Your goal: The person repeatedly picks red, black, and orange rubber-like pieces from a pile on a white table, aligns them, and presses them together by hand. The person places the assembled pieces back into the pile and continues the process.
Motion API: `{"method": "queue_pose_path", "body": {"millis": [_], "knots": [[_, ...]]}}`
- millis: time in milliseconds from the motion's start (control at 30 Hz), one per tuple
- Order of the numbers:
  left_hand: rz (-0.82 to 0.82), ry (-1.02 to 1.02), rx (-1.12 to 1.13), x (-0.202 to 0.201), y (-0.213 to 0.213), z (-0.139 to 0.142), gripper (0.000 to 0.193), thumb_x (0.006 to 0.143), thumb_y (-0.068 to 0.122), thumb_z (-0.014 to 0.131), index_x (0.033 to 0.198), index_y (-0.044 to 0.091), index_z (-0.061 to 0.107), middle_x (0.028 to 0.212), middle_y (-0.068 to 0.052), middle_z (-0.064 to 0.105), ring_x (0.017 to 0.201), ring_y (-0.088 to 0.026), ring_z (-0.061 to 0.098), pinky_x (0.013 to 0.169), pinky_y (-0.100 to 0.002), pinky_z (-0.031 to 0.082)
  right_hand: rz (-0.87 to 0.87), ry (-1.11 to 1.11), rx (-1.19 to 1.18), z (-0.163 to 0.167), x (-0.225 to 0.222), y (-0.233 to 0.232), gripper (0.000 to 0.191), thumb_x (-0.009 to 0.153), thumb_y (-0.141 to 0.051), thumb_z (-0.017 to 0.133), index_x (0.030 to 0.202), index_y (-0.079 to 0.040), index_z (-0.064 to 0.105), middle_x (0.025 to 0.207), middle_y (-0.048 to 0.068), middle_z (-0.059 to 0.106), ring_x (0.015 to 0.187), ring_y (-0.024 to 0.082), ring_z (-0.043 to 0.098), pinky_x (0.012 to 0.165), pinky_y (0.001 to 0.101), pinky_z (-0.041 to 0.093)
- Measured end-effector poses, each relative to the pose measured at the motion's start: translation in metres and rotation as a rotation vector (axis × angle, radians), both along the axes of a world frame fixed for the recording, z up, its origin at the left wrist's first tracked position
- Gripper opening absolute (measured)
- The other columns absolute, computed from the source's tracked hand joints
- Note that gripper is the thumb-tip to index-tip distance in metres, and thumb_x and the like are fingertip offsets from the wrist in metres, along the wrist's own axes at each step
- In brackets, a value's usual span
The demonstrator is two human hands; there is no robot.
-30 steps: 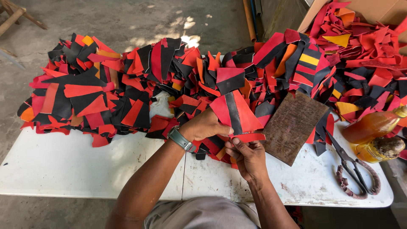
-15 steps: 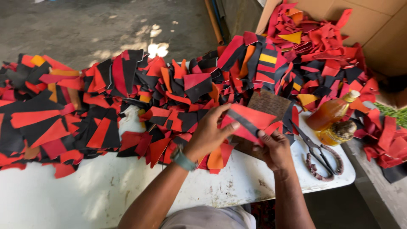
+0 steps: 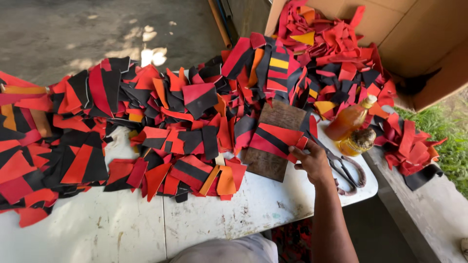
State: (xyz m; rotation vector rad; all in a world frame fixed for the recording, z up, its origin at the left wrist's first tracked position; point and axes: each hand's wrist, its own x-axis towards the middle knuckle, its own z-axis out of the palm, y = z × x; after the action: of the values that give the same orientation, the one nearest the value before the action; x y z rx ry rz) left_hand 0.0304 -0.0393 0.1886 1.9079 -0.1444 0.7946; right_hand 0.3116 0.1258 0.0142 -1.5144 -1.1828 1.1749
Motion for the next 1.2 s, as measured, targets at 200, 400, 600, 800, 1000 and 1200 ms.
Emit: {"method": "queue_pose_path", "body": {"millis": [200, 400, 600, 800, 1000, 1200], "knots": [[0.581, 0.141, 0.014, -0.046, -0.004, -0.05, 0.04, 0.092, 0.023, 0.075, 0.123, 0.0, 0.064, 0.111, -0.015, 0.073, 0.103, -0.029, 0.072, 0.088, -0.039, 0.056, -0.045, -0.021, 0.111, -0.01, -0.023, -0.012, 0.033, 0.08, -0.005, 0.081, 0.11, 0.0, 0.069, 0.099, 0.007, 0.068, 0.077, 0.017, 0.067, 0.061, 0.0338, 0.056], [1.108, 0.33, -0.06, -0.031, 0.066, -0.125, 0.043, 0.087, 0.02, 0.076, 0.122, -0.002, 0.064, 0.114, -0.018, 0.071, 0.106, -0.031, 0.071, 0.091, -0.041, 0.054, -0.052, 0.052, 0.201, -0.025, -0.027, -0.015, 0.037, 0.081, -0.001, 0.079, 0.116, -0.001, 0.066, 0.103, 0.006, 0.068, 0.088, 0.016, 0.066, 0.075, 0.0295, 0.057], [1.14, 0.322, -0.08, -0.02, 0.064, -0.157, 0.049, 0.09, 0.022, 0.077, 0.127, -0.004, 0.062, 0.125, -0.022, 0.067, 0.115, -0.034, 0.066, 0.096, -0.043, 0.053, -0.02, 0.31, 0.3, -0.023, -0.019, -0.02, 0.035, 0.084, 0.005, 0.075, 0.117, 0.002, 0.066, 0.108, 0.007, 0.071, 0.095, 0.015, 0.066, 0.087, 0.0307, 0.055], [0.985, 0.276, -0.656, -0.001, 0.087, -0.148, 0.082, 0.085, 0.032, 0.082, 0.148, 0.003, 0.038, 0.14, -0.01, 0.05, 0.123, -0.02, 0.06, 0.094, -0.036, 0.057, 0.157, 0.612, 0.26, 0.012, 0.03, -0.042, 0.033, 0.083, 0.007, 0.072, 0.115, 0.0, 0.067, 0.107, 0.008, 0.074, 0.096, 0.016, 0.071, 0.086, 0.0327, 0.057], [0.718, -0.111, -0.528, 0.012, 0.099, -0.147, 0.052, 0.096, 0.017, 0.072, 0.141, 0.0, 0.053, 0.128, -0.005, 0.066, 0.116, -0.012, 0.06, 0.103, -0.03, 0.05, 0.157, 0.269, 0.2, -0.003, 0.0, -0.047, 0.025, 0.088, 0.003, 0.077, 0.112, 0.005, 0.073, 0.102, 0.012, 0.075, 0.086, 0.017, 0.065, 0.077, 0.0345, 0.053], [0.528, -0.141, -0.854, -0.024, 0.094, -0.163, 0.044, 0.1, 0.004, 0.06, 0.143, 0.0, 0.054, 0.131, -0.005, 0.065, 0.118, -0.01, 0.06, 0.106, -0.03, 0.048, 0.208, 0.529, 0.035, -0.001, -0.022, -0.043, 0.02, 0.091, -0.008, 0.069, 0.106, 0.004, 0.073, 0.098, 0.011, 0.075, 0.085, 0.019, 0.073, 0.077, 0.0379, 0.063]]}}
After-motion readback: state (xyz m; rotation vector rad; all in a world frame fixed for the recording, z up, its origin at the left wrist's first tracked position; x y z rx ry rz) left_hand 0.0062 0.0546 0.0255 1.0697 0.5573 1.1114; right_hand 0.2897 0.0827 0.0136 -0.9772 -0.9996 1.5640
